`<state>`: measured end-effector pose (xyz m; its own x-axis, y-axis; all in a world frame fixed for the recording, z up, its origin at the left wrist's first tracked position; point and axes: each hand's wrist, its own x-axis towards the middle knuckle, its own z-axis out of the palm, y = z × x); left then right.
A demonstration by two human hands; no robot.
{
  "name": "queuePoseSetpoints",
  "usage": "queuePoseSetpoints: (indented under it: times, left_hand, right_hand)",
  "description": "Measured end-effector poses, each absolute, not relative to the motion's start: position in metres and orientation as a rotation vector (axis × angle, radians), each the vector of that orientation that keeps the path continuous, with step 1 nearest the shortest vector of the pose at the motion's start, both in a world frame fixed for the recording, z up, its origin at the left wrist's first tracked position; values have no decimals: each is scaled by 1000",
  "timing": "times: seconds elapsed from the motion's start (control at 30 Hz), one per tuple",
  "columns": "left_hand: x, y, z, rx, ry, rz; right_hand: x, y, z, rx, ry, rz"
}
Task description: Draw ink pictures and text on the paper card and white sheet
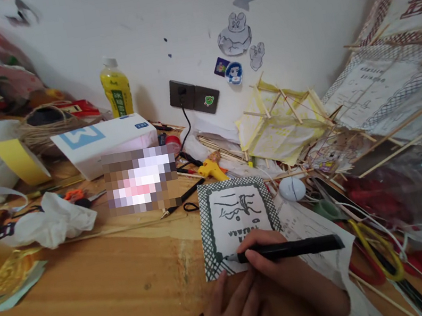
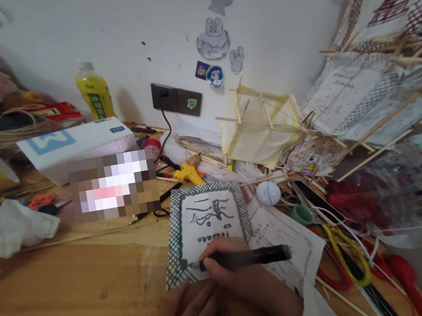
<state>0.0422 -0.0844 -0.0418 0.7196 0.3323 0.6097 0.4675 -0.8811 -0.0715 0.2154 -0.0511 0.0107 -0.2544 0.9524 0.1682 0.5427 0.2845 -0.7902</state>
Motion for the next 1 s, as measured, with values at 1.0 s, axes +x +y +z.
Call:
queuePoseSetpoints:
  times: [1.0]
  left_hand:
    - [41, -83, -40, -2769, -571, -750]
  right_hand:
    - [218, -51, 12, -1352, -1861, 826]
